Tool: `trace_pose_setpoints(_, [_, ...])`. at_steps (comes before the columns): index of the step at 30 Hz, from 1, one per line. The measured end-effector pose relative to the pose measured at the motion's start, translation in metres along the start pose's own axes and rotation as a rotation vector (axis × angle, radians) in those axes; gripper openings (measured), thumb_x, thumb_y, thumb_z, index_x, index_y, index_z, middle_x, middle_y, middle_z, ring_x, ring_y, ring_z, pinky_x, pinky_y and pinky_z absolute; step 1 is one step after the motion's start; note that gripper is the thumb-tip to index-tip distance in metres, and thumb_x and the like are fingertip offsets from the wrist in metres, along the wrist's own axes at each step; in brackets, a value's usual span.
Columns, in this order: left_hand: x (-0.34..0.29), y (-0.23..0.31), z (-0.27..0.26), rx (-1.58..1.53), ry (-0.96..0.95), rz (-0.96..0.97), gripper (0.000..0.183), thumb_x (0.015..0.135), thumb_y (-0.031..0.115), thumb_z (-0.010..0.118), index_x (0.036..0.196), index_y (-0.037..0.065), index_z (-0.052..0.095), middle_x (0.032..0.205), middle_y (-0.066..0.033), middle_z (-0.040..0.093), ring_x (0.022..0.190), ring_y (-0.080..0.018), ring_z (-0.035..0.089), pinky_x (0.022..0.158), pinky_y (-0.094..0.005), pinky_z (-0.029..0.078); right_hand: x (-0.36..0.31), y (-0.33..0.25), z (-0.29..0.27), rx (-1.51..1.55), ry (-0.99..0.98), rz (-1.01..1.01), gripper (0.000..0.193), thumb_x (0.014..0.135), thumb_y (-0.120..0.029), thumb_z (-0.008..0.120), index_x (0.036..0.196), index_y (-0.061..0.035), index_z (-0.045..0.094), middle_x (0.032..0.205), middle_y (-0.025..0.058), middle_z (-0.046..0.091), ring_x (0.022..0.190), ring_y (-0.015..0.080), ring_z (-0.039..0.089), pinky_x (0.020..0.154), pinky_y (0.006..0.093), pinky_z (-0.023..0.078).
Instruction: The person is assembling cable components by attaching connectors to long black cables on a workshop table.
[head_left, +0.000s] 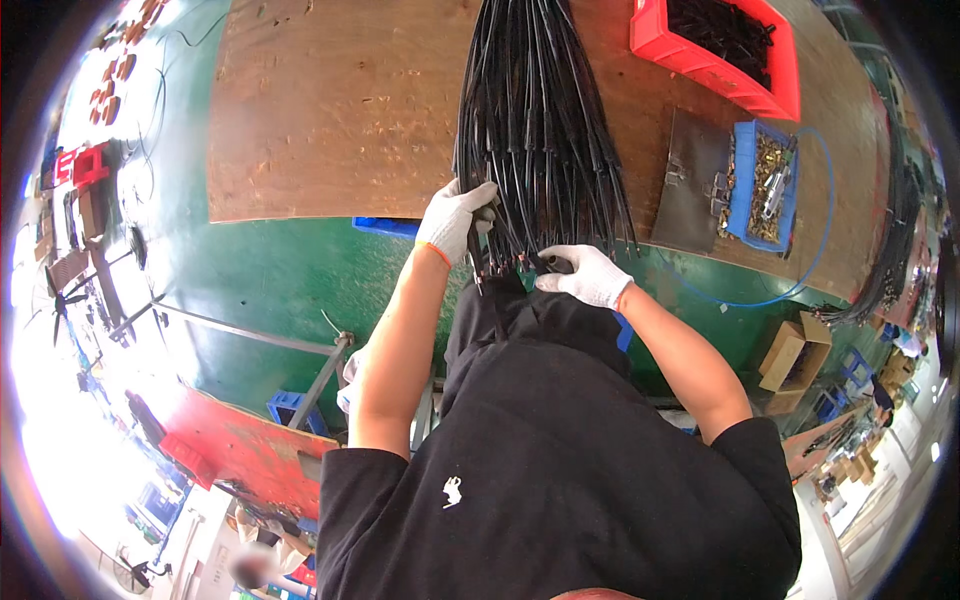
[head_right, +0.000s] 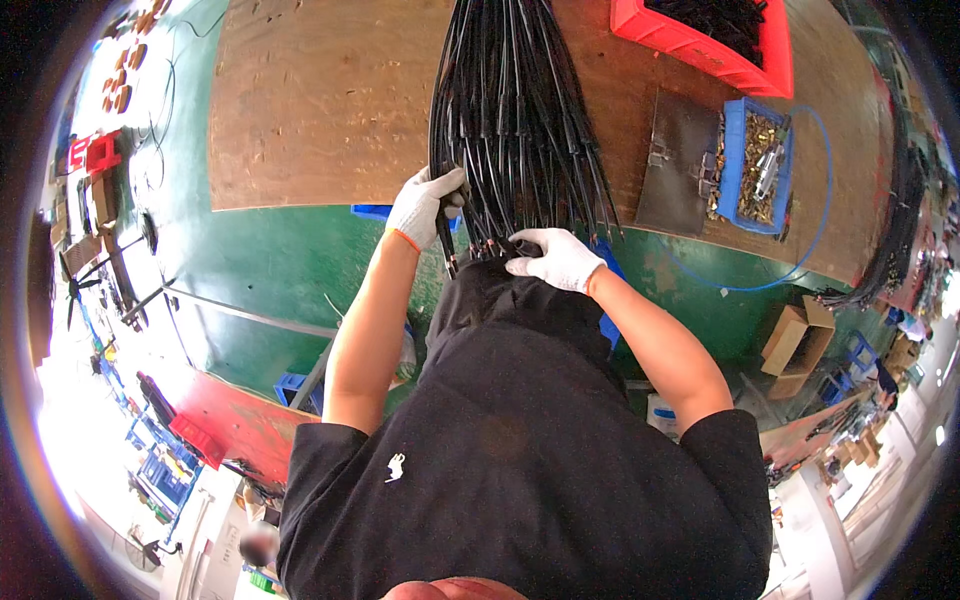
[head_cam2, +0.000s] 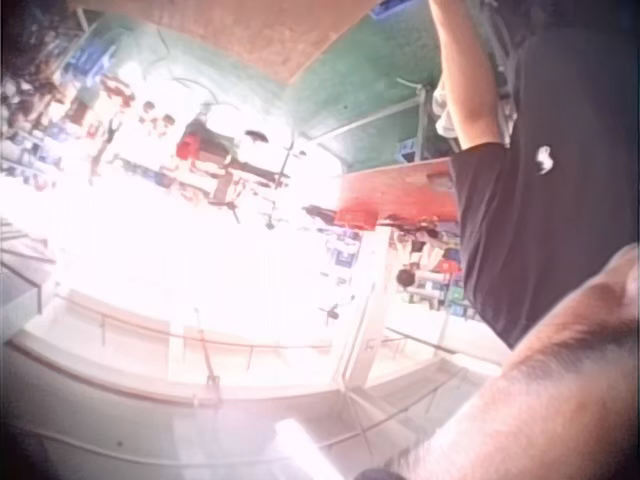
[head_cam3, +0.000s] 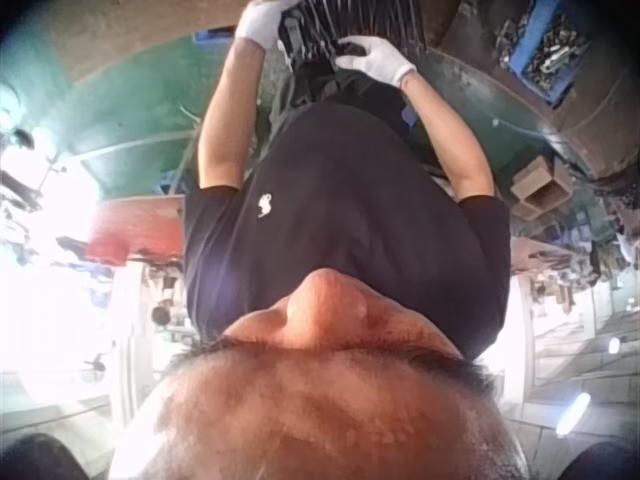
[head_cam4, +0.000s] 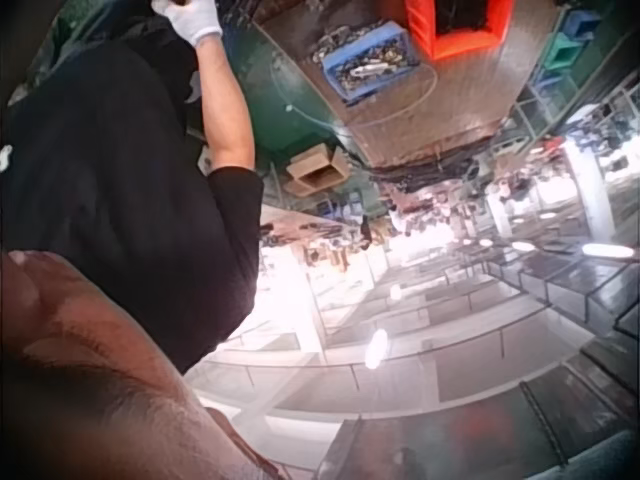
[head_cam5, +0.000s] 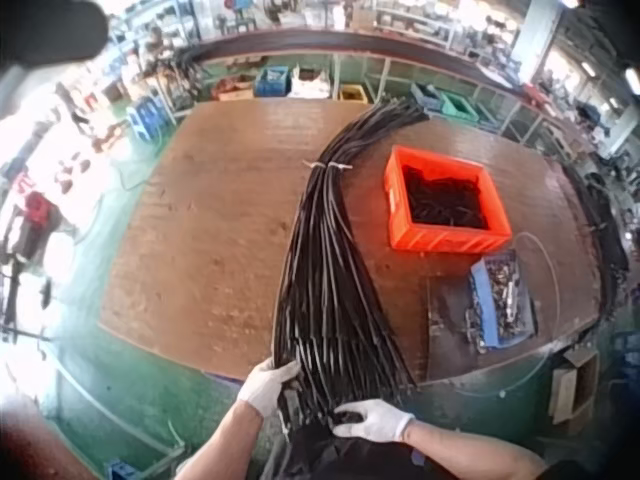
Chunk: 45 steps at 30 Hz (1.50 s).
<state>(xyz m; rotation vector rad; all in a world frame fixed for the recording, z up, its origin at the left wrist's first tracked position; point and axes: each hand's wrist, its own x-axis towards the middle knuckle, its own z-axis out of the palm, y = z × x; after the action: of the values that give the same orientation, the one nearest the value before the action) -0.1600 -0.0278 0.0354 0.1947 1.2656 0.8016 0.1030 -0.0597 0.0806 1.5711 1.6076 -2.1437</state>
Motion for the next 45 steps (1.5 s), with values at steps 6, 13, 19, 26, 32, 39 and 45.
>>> trace_pose_setpoints(6, [-0.004, -0.003, 0.011, -0.053, 0.001, 0.075, 0.012, 0.097, 0.013, 0.074, 0.101, 0.004, 0.067, 0.085, -0.0039, 0.068, 0.068, -0.0102, 0.060, 0.058, -0.0268, 0.052, -0.015, 0.005, -0.004, -0.060, -0.097, 0.057, 0.062, 0.088, -0.030, 0.085, 0.137, 0.0024, 0.066, 0.118, 0.0147, 0.076, 0.108, 0.0185, 0.067, 0.100, 0.0338, 0.051])
trace_pose_setpoints(13, [-0.006, 0.000, 0.016, -0.035, 0.027, 0.073, 0.010, 0.096, 0.010, 0.074, 0.098, 0.004, 0.067, 0.081, -0.0035, 0.066, 0.065, -0.0110, 0.060, 0.058, -0.0283, 0.052, -0.012, -0.001, 0.008, 0.343, -0.087, 0.114, 0.056, 0.088, -0.026, 0.085, 0.132, 0.0036, 0.068, 0.119, 0.0132, 0.076, 0.110, 0.0165, 0.067, 0.102, 0.0334, 0.051])
trace_pose_setpoints(19, [-0.006, 0.011, 0.013, 0.048, 0.045, -0.011, 0.012, 0.090, 0.011, 0.078, 0.098, 0.005, 0.072, 0.085, -0.0016, 0.070, 0.068, -0.0119, 0.062, 0.062, -0.0276, 0.052, 0.024, -0.003, 0.043, 0.225, 0.061, -0.045, 0.047, 0.090, -0.026, 0.083, 0.125, 0.0031, 0.071, 0.109, 0.0110, 0.077, 0.101, 0.0164, 0.069, 0.096, 0.0320, 0.053])
trace_pose_setpoints(26, [-0.010, 0.015, 0.002, 0.189, 0.082, 0.052, 0.032, 0.096, 0.031, 0.077, 0.111, 0.002, 0.073, 0.094, -0.0035, 0.074, 0.077, -0.0120, 0.066, 0.072, -0.0301, 0.055, 0.087, -0.052, 0.041, 0.547, 0.228, -0.111, 0.027, 0.094, -0.016, 0.078, 0.115, -0.0004, 0.074, 0.099, 0.0061, 0.078, 0.087, 0.0142, 0.071, 0.083, 0.0312, 0.056])
trace_pose_setpoints(32, [-0.023, 0.039, -0.026, 0.262, 0.152, 0.096, 0.039, 0.103, 0.045, 0.069, 0.099, 0.007, 0.071, 0.079, 0.0033, 0.064, 0.064, -0.0054, 0.052, 0.060, -0.0253, 0.046, 0.152, -0.103, 0.003, 0.600, 0.359, 0.081, 0.022, 0.092, -0.022, 0.080, 0.107, -0.0062, 0.076, 0.090, 0.0053, 0.076, 0.068, 0.0146, 0.066, 0.056, 0.0327, 0.051])
trace_pose_setpoints(39, [-0.024, 0.046, -0.033, 0.146, 0.141, 0.041, 0.036, 0.106, 0.040, 0.063, 0.102, 0.006, 0.073, 0.080, 0.0017, 0.064, 0.064, -0.0074, 0.056, 0.059, -0.0259, 0.047, 0.169, -0.114, -0.030, 0.774, 0.325, 0.117, 0.020, 0.096, -0.027, 0.075, 0.107, -0.0113, 0.074, 0.093, -0.0002, 0.070, 0.082, 0.0131, 0.066, 0.062, 0.0324, 0.057])
trace_pose_setpoints(45, [-0.016, 0.032, -0.031, -0.085, 0.002, -0.025, 0.021, 0.104, 0.021, 0.062, 0.109, 0.003, 0.071, 0.084, -0.0001, 0.068, 0.065, -0.0105, 0.061, 0.060, -0.0284, 0.053, 0.111, -0.097, -0.021, 0.626, 0.070, -0.097, 0.030, 0.100, -0.017, 0.074, 0.130, -0.0110, 0.072, 0.109, -0.0016, 0.073, 0.099, 0.0106, 0.068, 0.076, 0.0321, 0.062])
